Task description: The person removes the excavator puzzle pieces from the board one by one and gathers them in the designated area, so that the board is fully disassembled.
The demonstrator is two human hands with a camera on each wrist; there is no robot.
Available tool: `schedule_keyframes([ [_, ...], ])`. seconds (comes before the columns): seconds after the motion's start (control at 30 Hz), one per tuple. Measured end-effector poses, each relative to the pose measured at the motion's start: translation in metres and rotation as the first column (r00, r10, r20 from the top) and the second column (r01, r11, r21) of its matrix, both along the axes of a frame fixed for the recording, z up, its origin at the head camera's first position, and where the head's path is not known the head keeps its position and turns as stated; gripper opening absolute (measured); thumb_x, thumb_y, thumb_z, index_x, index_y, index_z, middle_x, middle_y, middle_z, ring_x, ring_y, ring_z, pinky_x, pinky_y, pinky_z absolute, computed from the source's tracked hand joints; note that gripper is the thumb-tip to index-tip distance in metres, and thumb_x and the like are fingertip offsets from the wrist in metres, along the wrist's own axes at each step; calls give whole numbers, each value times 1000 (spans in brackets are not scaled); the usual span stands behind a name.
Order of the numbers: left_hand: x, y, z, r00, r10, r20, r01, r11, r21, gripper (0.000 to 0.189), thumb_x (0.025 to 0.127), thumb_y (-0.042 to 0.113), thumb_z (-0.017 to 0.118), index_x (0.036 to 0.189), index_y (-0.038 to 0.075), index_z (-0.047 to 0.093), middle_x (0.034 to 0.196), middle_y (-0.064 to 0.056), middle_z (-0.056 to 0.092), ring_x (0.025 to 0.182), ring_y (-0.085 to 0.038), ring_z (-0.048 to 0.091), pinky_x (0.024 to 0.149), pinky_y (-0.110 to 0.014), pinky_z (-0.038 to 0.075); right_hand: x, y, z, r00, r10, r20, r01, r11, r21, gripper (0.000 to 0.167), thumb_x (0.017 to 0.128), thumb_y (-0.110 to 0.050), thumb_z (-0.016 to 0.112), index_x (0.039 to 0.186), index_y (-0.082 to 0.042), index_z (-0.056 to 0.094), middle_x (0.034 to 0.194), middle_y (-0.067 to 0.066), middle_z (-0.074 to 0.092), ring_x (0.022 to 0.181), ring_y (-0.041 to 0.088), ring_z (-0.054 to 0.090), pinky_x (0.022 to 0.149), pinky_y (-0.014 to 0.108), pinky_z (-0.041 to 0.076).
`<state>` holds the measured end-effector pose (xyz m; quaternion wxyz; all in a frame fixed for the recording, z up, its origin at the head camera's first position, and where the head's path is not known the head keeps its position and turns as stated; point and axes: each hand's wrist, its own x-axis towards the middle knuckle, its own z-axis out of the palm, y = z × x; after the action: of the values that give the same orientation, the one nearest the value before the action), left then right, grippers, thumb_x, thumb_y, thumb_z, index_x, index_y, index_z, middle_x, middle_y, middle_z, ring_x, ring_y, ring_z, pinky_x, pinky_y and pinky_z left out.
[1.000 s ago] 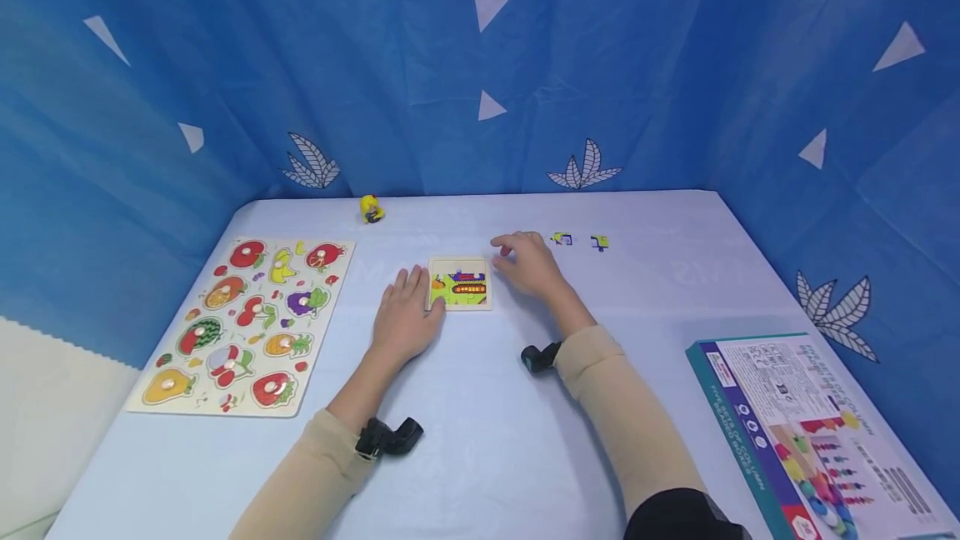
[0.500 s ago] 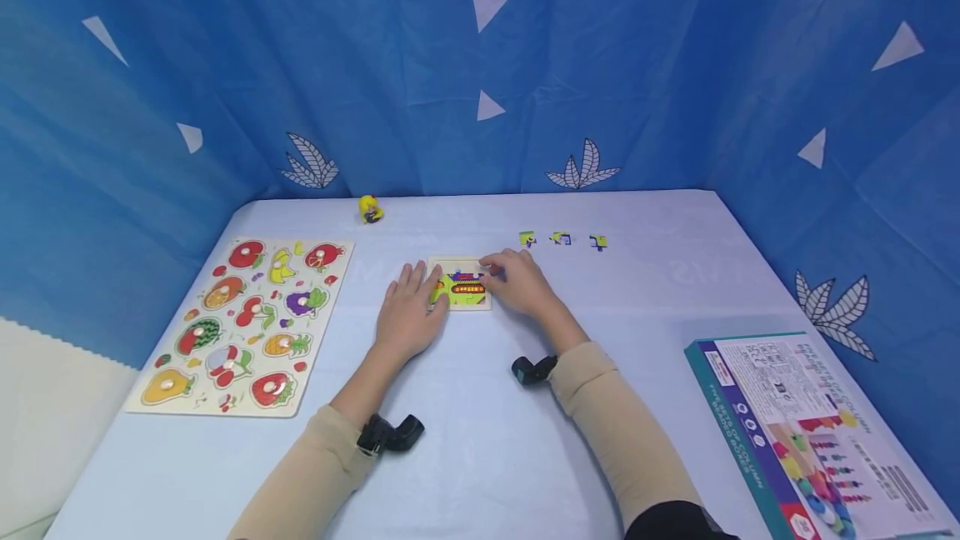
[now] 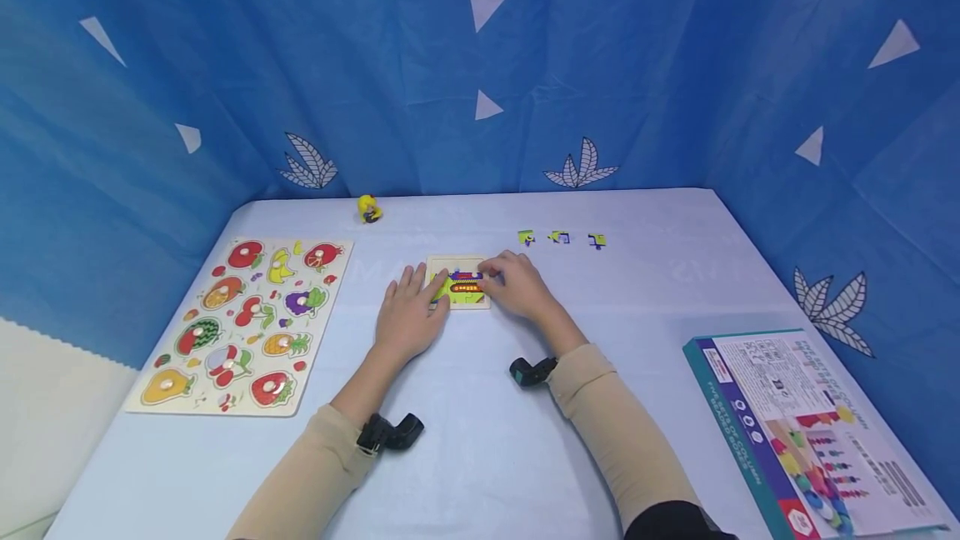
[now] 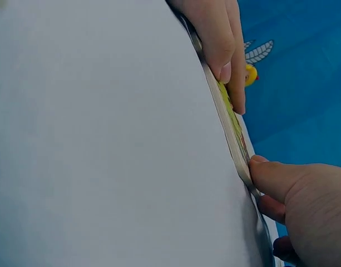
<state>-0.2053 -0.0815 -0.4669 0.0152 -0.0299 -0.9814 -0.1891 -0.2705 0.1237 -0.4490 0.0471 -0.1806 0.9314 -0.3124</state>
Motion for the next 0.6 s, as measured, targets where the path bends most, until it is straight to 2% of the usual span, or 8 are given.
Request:
schedule_keyframes([
  [0.37, 1, 1, 1, 1000, 4, 5, -4, 1000, -11, 55, 102, 49, 33, 155, 33, 34, 167, -7, 20, 156, -29, 10, 126, -52, 9, 0, -1, 1, 1000, 15, 9, -15, 1000, 11, 31, 96, -31, 65, 124, -18, 68, 112, 3, 62, 112, 23, 51, 105, 46, 43],
  [0.6, 2, 1, 1, 1000, 4, -3, -4, 1000, -27, 55, 102, 49, 33, 155, 33, 34, 166, -8, 20, 156, -29, 12, 126, -52, 10, -5, -5, 6, 998, 37, 52, -38, 999, 9, 26, 95, -23, 67, 118, -11, 65, 107, 5, 59, 105, 21, 52, 101, 41, 44],
])
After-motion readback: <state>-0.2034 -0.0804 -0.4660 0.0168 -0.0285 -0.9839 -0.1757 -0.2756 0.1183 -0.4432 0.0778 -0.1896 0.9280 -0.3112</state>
